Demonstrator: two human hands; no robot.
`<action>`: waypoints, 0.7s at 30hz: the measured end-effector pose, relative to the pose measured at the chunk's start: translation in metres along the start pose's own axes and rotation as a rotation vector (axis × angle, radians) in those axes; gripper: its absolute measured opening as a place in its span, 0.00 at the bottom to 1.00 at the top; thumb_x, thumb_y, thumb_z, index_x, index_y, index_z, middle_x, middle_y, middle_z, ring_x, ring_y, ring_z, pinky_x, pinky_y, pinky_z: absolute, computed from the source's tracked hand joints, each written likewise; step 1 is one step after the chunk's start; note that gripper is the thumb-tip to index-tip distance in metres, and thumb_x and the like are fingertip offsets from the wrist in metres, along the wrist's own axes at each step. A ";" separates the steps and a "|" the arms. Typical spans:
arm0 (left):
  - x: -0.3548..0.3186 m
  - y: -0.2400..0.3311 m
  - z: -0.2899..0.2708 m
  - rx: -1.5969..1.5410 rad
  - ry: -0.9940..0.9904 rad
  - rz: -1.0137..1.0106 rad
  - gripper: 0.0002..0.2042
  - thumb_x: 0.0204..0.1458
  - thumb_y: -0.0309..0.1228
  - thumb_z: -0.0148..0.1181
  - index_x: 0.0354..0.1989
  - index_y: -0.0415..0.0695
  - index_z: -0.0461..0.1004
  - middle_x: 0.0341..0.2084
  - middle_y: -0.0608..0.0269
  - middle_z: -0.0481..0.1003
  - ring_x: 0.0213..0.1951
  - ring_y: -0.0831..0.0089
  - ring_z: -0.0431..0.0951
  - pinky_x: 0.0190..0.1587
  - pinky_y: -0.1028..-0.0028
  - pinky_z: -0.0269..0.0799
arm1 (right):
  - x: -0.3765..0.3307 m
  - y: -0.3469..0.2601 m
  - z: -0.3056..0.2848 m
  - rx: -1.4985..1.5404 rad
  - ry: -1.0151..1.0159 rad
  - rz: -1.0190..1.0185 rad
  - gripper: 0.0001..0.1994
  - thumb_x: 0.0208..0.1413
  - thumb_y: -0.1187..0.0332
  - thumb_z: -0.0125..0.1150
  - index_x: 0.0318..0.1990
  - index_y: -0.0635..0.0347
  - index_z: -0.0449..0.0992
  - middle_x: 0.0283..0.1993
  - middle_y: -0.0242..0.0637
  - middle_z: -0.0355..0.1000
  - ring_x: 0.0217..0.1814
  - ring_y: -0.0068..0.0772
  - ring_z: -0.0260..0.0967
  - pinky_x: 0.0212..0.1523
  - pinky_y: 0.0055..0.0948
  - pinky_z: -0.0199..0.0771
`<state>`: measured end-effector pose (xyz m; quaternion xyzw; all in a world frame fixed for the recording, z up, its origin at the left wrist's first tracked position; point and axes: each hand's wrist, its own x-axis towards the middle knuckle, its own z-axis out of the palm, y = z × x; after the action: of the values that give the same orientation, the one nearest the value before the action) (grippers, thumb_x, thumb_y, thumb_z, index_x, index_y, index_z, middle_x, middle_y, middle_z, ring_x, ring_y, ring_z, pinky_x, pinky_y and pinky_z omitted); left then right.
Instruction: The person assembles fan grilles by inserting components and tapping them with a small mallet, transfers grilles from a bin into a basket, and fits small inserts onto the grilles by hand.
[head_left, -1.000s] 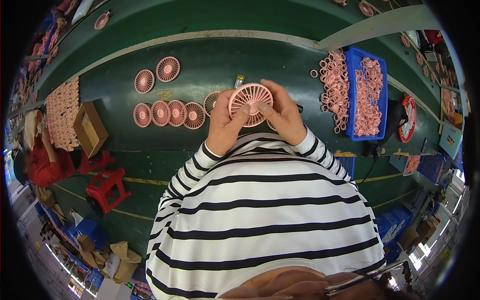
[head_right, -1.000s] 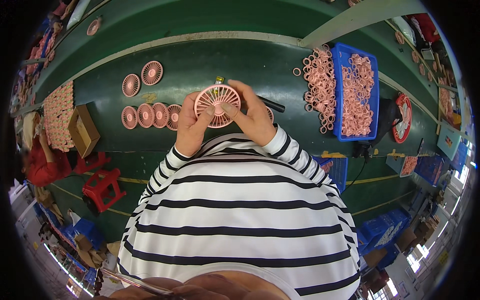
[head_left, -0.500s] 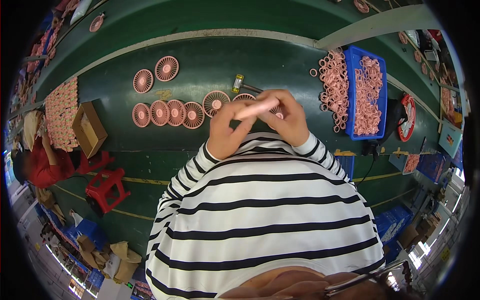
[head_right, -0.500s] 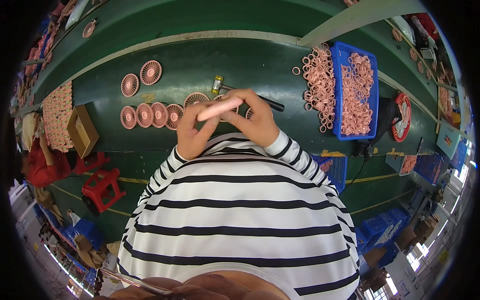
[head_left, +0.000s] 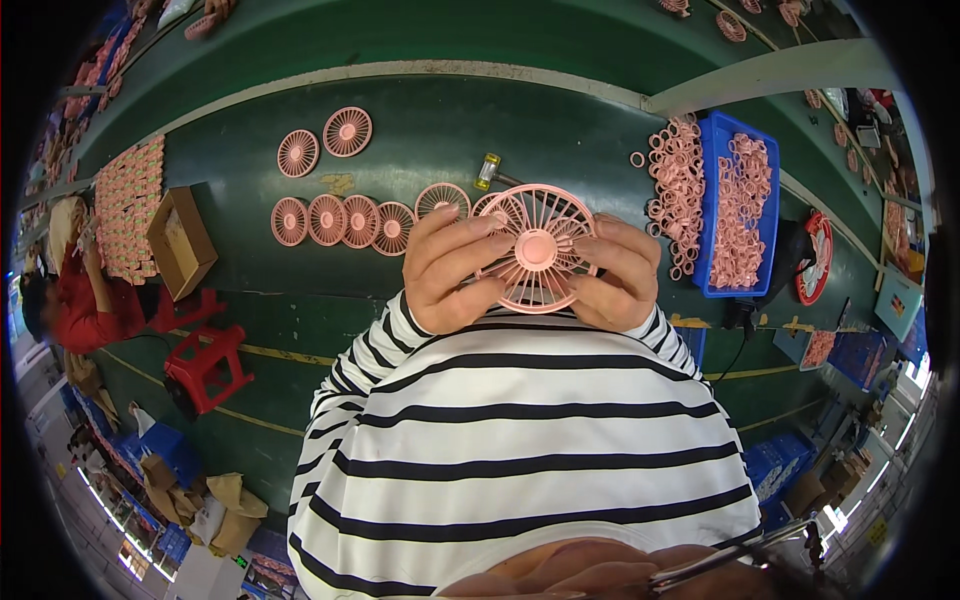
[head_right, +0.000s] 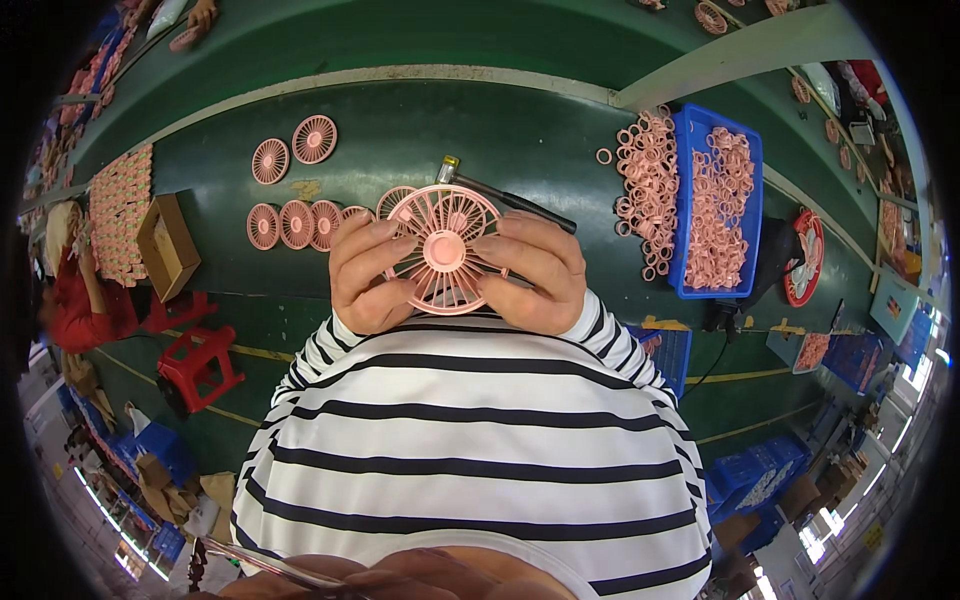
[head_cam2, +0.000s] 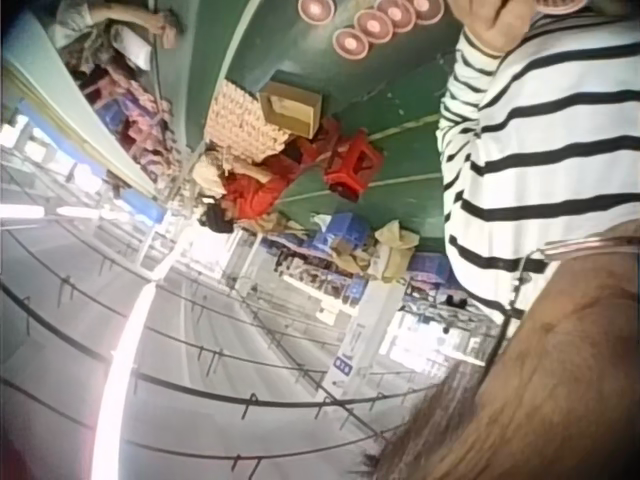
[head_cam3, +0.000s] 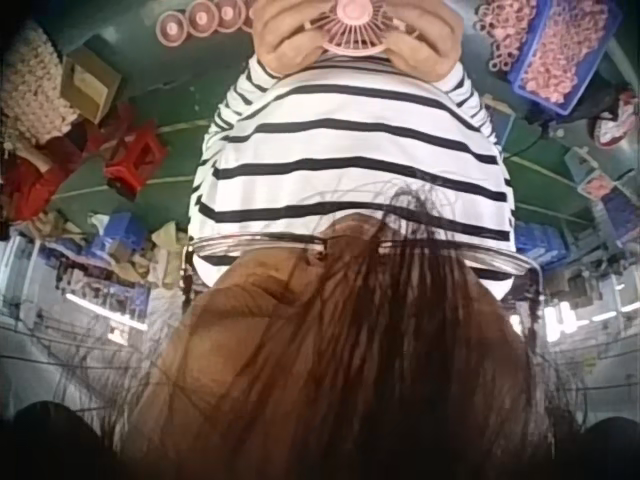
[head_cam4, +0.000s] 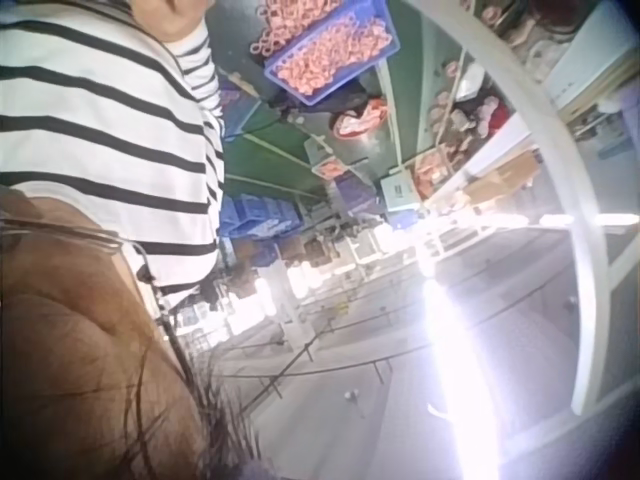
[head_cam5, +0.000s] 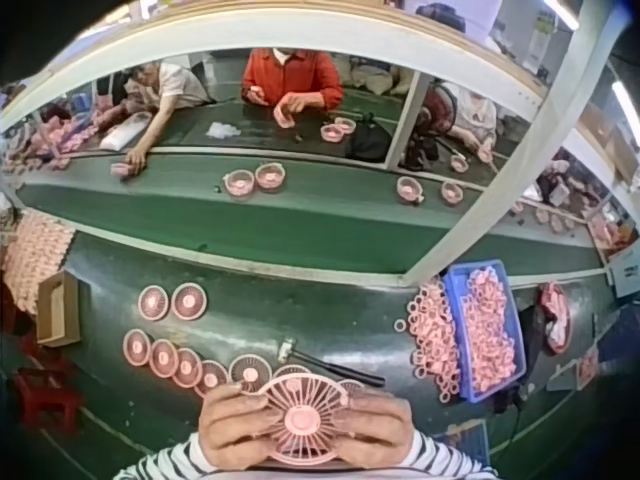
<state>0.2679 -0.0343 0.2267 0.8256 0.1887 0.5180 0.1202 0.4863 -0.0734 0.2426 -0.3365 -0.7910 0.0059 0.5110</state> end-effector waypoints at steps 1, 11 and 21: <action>0.001 -0.001 0.000 -0.003 0.004 0.000 0.11 0.38 0.28 0.64 0.31 0.47 0.71 0.44 0.55 0.75 0.47 0.57 0.75 0.53 0.55 0.66 | -0.001 0.000 0.000 0.003 -0.007 0.011 0.14 0.37 0.73 0.70 0.35 0.55 0.73 0.47 0.42 0.73 0.52 0.45 0.67 0.48 0.38 0.76; -0.035 -0.050 0.029 0.255 -0.181 -0.377 0.16 0.40 0.24 0.60 0.41 0.48 0.76 0.40 0.68 0.77 0.37 0.64 0.72 0.42 0.66 0.64 | -0.053 0.039 0.045 0.033 -0.155 0.752 0.23 0.44 0.69 0.69 0.49 0.59 0.69 0.55 0.45 0.68 0.54 0.51 0.66 0.53 0.40 0.68; -0.101 -0.131 0.044 0.543 -0.244 -0.552 0.16 0.44 0.28 0.62 0.44 0.51 0.76 0.39 0.68 0.77 0.39 0.65 0.72 0.42 0.64 0.64 | -0.146 0.099 0.076 -0.398 -0.549 0.881 0.12 0.47 0.68 0.63 0.41 0.52 0.75 0.42 0.35 0.71 0.48 0.44 0.66 0.47 0.40 0.66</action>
<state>0.2436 0.0391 0.0743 0.8011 0.5176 0.2958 0.0537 0.5139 -0.0499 0.0539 -0.7116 -0.6654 0.1568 0.1619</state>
